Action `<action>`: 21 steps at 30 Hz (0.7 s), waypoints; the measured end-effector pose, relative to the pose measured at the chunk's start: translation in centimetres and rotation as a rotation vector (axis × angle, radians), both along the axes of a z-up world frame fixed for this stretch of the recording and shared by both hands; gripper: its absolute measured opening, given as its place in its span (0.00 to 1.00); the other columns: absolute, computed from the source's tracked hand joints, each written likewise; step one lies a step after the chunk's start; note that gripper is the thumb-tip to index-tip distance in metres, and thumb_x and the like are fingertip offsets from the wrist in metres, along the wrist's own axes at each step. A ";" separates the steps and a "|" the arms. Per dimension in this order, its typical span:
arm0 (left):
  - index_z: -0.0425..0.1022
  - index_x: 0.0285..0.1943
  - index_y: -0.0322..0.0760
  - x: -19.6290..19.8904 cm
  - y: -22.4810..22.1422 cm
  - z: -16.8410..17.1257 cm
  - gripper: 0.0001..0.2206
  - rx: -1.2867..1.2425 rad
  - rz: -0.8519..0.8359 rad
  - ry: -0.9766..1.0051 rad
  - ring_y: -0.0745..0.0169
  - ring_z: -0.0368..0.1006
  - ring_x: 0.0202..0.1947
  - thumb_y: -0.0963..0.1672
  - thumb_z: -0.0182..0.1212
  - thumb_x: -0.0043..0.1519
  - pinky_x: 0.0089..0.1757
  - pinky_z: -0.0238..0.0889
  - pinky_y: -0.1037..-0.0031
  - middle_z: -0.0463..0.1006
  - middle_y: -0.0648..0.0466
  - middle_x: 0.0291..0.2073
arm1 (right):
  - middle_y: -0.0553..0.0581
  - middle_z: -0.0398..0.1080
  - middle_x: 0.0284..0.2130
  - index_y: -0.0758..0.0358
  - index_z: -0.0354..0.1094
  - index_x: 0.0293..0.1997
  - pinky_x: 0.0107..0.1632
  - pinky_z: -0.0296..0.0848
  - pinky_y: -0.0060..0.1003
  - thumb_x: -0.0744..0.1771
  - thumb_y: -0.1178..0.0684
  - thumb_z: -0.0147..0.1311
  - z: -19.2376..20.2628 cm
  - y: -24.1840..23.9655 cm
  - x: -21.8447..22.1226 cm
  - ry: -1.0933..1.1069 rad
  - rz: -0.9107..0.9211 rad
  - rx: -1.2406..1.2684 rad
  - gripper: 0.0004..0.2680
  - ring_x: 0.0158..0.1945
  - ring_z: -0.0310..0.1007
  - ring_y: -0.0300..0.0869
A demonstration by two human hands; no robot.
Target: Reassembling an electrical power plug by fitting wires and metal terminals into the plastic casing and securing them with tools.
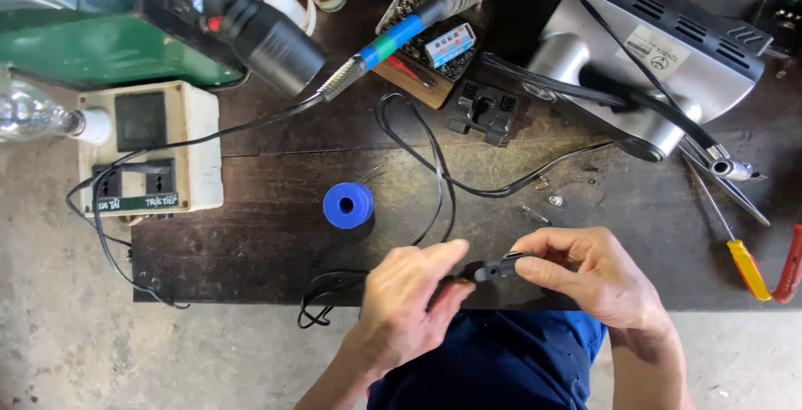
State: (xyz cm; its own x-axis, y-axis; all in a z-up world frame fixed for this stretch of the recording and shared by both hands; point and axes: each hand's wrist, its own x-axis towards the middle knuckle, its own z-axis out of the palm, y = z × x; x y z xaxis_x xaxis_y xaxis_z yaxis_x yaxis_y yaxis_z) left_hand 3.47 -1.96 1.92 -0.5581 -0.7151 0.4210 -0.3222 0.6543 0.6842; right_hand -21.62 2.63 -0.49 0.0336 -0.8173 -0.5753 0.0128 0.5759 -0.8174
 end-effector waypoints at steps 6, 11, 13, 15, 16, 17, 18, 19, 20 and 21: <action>0.76 0.43 0.31 1.0 3.8 0.1 0.06 -0.011 0.303 0.142 0.56 0.76 0.34 0.41 0.64 0.61 0.40 0.73 0.71 0.80 0.50 0.36 | 0.56 0.73 0.22 0.77 0.84 0.41 0.32 0.60 0.31 0.63 0.58 0.65 0.5 -0.2 0.4 0.035 -0.092 0.055 0.10 0.26 0.63 0.37; 0.84 0.54 0.25 -1.8 7.1 -0.1 0.17 1.636 0.588 0.472 0.59 0.79 0.30 0.39 0.70 0.55 0.39 0.80 0.67 0.82 0.45 0.30 | 0.53 0.70 0.23 0.75 0.83 0.41 0.32 0.60 0.29 0.63 0.58 0.64 -0.7 0.8 1.5 0.109 -0.075 -0.009 0.09 0.27 0.62 0.36; 0.74 0.55 0.23 -2.4 7.0 -2.1 0.17 1.305 0.304 0.625 0.58 0.82 0.32 0.43 0.59 0.61 0.40 0.78 0.73 0.82 0.44 0.43 | 0.52 0.80 0.29 0.68 0.82 0.37 0.35 0.68 0.28 0.63 0.54 0.65 -1.2 1.4 1.9 0.177 -0.014 -0.198 0.07 0.32 0.72 0.34; 0.75 0.55 0.23 -3.4 6.4 -2.3 0.15 1.296 0.349 0.730 0.54 0.81 0.29 0.42 0.59 0.63 0.38 0.79 0.70 0.82 0.41 0.35 | 0.52 0.80 0.29 0.68 0.81 0.37 0.34 0.68 0.28 0.63 0.54 0.63 -0.7 2.0 2.3 0.166 0.008 -0.265 0.07 0.31 0.73 0.34; 0.76 0.54 0.23 -3.9 6.1 -2.5 0.13 1.284 0.400 0.827 0.50 0.80 0.26 0.41 0.60 0.64 0.36 0.81 0.66 0.82 0.38 0.27 | 0.53 0.80 0.29 0.67 0.81 0.36 0.32 0.69 0.28 0.64 0.53 0.62 -0.6 2.3 2.5 0.146 0.029 -0.331 0.07 0.30 0.74 0.34; 0.76 0.54 0.23 -4.0 5.8 -2.3 0.13 1.282 0.393 0.826 0.50 0.80 0.26 0.41 0.60 0.64 0.36 0.81 0.66 0.82 0.38 0.27 | 0.53 0.80 0.29 0.67 0.81 0.36 0.32 0.69 0.28 0.64 0.53 0.62 -0.2 2.2 2.6 0.150 0.024 -0.335 0.07 0.30 0.74 0.34; 0.76 0.53 0.23 -4.0 5.7 -2.2 0.12 1.299 0.387 0.794 0.51 0.80 0.25 0.41 0.60 0.64 0.35 0.80 0.67 0.82 0.38 0.27 | 0.51 0.79 0.27 0.65 0.81 0.35 0.30 0.65 0.28 0.64 0.52 0.62 0.2 2.3 2.8 0.200 0.014 -0.335 0.07 0.27 0.68 0.33; 0.77 0.51 0.24 -4.0 5.5 -2.2 0.12 1.316 0.380 0.761 0.51 0.81 0.25 0.41 0.59 0.64 0.34 0.80 0.67 0.82 0.38 0.27 | 0.49 0.78 0.25 0.64 0.81 0.34 0.28 0.61 0.28 0.64 0.51 0.62 0.4 2.3 3.0 0.251 0.004 -0.334 0.07 0.24 0.63 0.33; 0.77 0.51 0.24 -4.1 5.5 -2.1 0.12 1.322 0.379 0.753 0.51 0.81 0.25 0.41 0.59 0.64 0.34 0.80 0.67 0.82 0.38 0.27 | 0.49 0.78 0.25 0.64 0.81 0.34 0.28 0.61 0.28 0.64 0.51 0.62 0.4 2.3 3.2 0.249 -0.003 -0.328 0.07 0.24 0.63 0.33; 0.77 0.48 0.23 -4.1 5.4 -2.0 0.11 1.289 0.358 0.765 0.52 0.80 0.27 0.41 0.60 0.64 0.35 0.80 0.68 0.82 0.39 0.28 | 0.49 0.78 0.26 0.63 0.81 0.35 0.27 0.60 0.28 0.64 0.51 0.62 0.5 2.2 3.3 0.258 0.021 -0.355 0.07 0.23 0.62 0.32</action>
